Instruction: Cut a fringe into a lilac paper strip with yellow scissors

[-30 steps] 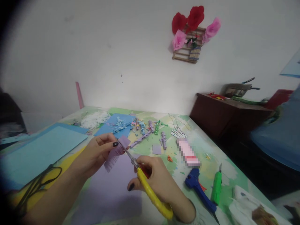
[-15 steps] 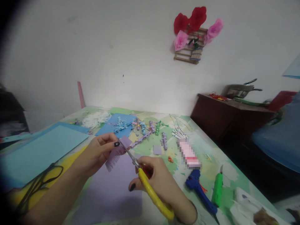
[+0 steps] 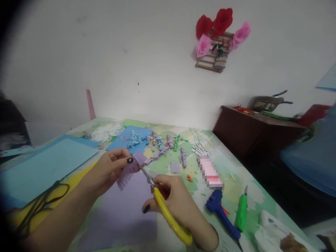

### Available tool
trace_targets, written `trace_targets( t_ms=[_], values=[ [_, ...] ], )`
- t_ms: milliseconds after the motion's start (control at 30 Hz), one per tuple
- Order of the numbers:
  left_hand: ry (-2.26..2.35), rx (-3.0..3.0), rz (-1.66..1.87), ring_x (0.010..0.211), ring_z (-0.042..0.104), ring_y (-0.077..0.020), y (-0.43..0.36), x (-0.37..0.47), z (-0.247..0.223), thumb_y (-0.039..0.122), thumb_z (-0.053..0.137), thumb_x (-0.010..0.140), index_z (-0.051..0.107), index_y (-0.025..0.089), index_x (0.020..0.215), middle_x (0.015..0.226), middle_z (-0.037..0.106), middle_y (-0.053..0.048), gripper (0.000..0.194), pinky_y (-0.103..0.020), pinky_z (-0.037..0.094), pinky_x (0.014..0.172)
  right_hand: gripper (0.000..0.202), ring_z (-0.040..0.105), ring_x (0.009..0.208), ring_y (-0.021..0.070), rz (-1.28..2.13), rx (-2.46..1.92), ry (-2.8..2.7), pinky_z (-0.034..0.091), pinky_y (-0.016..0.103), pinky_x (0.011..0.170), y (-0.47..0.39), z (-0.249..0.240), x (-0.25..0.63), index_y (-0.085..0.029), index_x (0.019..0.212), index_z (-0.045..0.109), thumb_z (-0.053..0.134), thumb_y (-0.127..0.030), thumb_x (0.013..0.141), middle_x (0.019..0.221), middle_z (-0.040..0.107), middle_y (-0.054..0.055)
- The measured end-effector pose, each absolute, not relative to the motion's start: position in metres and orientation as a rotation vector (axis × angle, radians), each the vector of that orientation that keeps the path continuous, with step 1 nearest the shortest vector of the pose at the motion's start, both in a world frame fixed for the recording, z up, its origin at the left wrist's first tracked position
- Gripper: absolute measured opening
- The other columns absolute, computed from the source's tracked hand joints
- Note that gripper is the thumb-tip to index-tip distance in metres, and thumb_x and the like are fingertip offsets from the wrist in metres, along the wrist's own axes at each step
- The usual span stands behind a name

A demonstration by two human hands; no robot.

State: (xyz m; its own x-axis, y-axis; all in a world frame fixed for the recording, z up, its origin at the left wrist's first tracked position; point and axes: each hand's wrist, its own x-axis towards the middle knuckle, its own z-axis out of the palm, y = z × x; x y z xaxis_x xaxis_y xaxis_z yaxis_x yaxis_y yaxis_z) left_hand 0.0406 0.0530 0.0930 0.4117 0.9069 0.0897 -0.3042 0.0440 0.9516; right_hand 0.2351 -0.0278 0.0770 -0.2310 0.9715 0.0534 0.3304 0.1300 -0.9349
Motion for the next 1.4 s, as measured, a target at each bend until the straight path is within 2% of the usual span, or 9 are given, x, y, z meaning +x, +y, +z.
trace_targets(
  t_ms=[233,567,867,1233,1400],
  values=[
    [0.644,1.179,1.034,0.057,0.062,-0.0137,0.0532,0.0402,0.0926,0.023,0.077,0.069,0.06,0.017,0.063,0.06,0.069,-0.002,0.019,-0.021,0.044,0.052,0.047,0.041,0.05,0.0121,1.1,-1.286,-1.681,0.028,0.022,0.045,-0.0285,0.0765,0.236,-0.021,0.065,0.047,0.082,-0.052,0.062,0.052,0.041,-0.006],
    [0.642,1.175,1.044,0.061,0.065,-0.0164,0.0521,0.0423,0.0953,0.023,0.077,0.068,0.059,0.017,0.062,0.059,0.068,-0.002,0.02,-0.022,0.045,0.053,0.05,0.042,0.05,0.0114,1.113,-1.269,-1.688,0.028,0.022,0.045,-0.0286,0.0768,0.2356,-0.02,0.063,0.046,0.081,-0.055,0.062,0.054,0.039,-0.007],
    [0.657,1.178,1.052,0.05,0.057,-0.0114,0.0518,0.0416,0.0943,0.022,0.076,0.067,0.059,0.017,0.061,0.055,0.066,0.0,0.018,-0.02,0.039,0.046,0.047,0.045,0.05,0.0116,1.092,-1.264,-1.689,0.029,0.021,0.044,-0.0292,0.0768,0.2357,-0.019,0.065,0.05,0.08,-0.054,0.063,0.053,0.044,-0.006],
    [0.632,1.177,1.053,0.057,0.062,-0.015,0.053,0.041,0.0932,0.022,0.076,0.066,0.06,0.018,0.06,0.056,0.064,0.0,0.017,-0.022,0.045,0.052,0.046,0.039,0.05,0.0101,1.142,-1.25,-1.644,0.026,0.021,0.044,-0.0283,0.076,0.2353,-0.02,0.063,0.048,0.084,-0.047,0.061,0.052,0.042,-0.007],
    [0.635,1.175,1.05,0.052,0.056,-0.0115,0.0536,0.0411,0.0934,0.02,0.076,0.068,0.062,0.017,0.061,0.055,0.062,0.002,0.016,-0.021,0.044,0.051,0.048,0.033,0.048,0.009,1.164,-1.231,-1.624,0.025,0.021,0.042,-0.0283,0.0766,0.2353,-0.019,0.064,0.049,0.084,-0.051,0.059,0.052,0.04,-0.008]
  ],
)
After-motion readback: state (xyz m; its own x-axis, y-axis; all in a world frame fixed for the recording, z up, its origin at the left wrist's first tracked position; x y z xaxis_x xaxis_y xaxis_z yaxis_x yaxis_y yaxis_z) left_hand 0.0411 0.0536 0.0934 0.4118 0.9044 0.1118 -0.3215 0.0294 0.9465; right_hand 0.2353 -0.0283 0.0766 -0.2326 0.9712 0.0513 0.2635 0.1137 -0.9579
